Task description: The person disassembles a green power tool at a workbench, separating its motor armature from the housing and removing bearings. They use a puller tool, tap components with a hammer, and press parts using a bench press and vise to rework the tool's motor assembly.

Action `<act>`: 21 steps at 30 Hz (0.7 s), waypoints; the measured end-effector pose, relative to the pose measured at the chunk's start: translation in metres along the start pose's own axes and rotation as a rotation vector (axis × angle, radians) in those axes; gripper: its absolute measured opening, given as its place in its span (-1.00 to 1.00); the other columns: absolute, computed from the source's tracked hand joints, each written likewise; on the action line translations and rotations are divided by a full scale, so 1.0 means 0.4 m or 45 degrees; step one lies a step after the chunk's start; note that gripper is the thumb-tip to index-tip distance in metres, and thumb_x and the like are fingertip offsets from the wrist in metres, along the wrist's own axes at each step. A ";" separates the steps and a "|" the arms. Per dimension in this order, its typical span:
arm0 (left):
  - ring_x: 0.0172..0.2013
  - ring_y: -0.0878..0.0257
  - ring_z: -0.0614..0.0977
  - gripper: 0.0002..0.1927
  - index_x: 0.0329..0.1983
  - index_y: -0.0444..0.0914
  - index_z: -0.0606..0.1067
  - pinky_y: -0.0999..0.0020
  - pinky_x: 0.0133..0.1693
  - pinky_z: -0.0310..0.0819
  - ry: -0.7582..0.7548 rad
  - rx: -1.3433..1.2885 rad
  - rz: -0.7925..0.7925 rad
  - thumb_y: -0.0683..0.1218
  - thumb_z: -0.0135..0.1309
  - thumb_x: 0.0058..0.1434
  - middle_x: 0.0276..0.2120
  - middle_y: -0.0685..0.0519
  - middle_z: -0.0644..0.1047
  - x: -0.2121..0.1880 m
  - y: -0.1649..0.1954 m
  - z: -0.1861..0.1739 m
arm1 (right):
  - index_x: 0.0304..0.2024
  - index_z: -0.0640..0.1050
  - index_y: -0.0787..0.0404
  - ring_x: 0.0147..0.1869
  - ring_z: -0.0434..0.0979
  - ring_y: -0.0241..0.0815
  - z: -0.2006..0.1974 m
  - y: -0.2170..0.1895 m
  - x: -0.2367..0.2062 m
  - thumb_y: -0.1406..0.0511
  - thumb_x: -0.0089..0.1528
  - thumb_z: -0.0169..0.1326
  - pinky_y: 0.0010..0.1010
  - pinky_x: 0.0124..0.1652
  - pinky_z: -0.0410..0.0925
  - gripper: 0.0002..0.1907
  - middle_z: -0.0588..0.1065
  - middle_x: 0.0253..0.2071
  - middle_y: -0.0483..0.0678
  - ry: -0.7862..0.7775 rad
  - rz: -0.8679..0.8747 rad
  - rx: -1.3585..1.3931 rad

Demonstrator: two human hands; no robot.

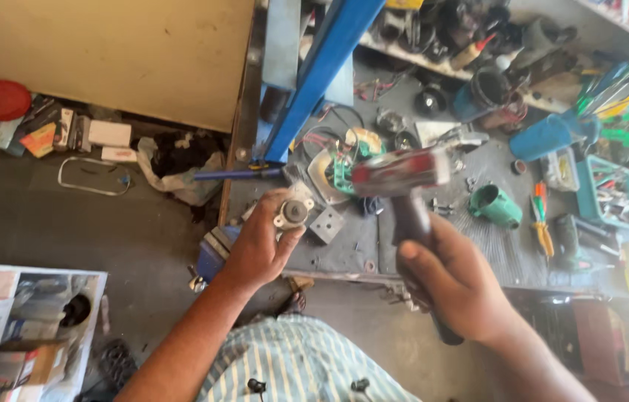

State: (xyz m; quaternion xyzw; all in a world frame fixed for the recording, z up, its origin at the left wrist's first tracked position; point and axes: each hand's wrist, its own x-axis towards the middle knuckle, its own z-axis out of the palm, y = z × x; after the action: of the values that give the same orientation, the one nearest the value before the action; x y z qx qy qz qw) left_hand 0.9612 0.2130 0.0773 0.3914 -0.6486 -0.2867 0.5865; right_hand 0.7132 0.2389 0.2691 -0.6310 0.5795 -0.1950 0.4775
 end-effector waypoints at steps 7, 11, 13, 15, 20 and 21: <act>0.28 -0.02 0.50 -0.48 0.27 -0.22 0.31 -0.09 0.38 0.19 0.102 0.278 0.285 0.06 0.10 0.33 0.25 -0.07 0.47 0.062 0.068 -0.016 | -0.02 0.34 0.36 -0.63 0.24 -0.32 0.007 0.137 -0.006 0.13 0.39 -0.01 -0.46 -0.63 0.20 -0.61 0.32 -0.52 -0.04 -0.053 -0.311 0.882; 0.28 0.12 0.49 -0.48 0.40 -0.23 0.29 0.21 0.31 0.40 0.181 -0.275 0.185 -0.04 0.13 0.45 0.29 -0.10 0.41 0.104 0.106 -0.040 | -0.03 0.34 0.39 -0.62 0.25 -0.30 -0.036 0.215 -0.018 0.12 0.39 0.01 -0.47 -0.63 0.17 -0.58 0.32 -0.52 -0.02 -0.035 -0.360 0.975; 0.20 0.23 0.55 -0.48 0.42 -0.25 0.32 0.32 0.24 0.51 0.236 -0.182 0.141 -0.13 0.19 0.45 0.23 -0.06 0.41 0.124 0.124 -0.055 | -0.03 0.34 0.39 -0.61 0.25 -0.31 -0.056 0.244 -0.022 0.12 0.40 0.02 -0.47 -0.62 0.17 -0.59 0.32 -0.52 -0.03 -0.016 -0.408 0.957; 0.18 0.19 0.52 -0.41 0.40 -0.32 0.35 0.33 0.23 0.48 0.119 -0.013 0.092 -0.20 0.25 0.34 0.20 -0.12 0.38 0.143 0.144 -0.075 | -0.03 0.35 0.39 -0.61 0.25 -0.31 -0.069 0.266 -0.022 0.13 0.40 0.02 -0.48 -0.61 0.16 -0.59 0.33 -0.52 -0.03 -0.003 -0.417 0.959; 0.03 0.22 0.58 -0.41 0.25 -0.35 0.43 0.38 0.05 0.53 -0.122 0.249 0.000 -0.24 0.35 0.15 0.07 -0.09 0.48 0.172 0.179 -0.102 | -0.04 0.35 0.38 -0.61 0.24 -0.32 -0.080 0.314 -0.003 0.14 0.38 0.02 -0.49 -0.61 0.16 -0.61 0.32 -0.53 -0.04 0.003 -0.317 0.980; -0.02 0.25 0.60 -0.48 0.16 -0.31 0.46 0.41 -0.01 0.54 -0.117 0.225 -0.050 -0.24 0.36 0.15 0.02 -0.05 0.51 0.171 0.181 -0.102 | -0.04 0.35 0.38 -0.62 0.24 -0.33 -0.080 0.324 0.003 0.14 0.38 0.02 -0.49 -0.62 0.17 -0.61 0.32 -0.53 -0.04 -0.003 -0.300 0.975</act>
State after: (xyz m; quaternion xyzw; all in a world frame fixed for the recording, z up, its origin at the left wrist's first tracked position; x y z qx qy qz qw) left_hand 0.9887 0.1974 0.1802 0.4405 -0.6899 -0.2575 0.5136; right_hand 0.6174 0.2422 0.1763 -0.4698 0.3879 -0.4496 0.6532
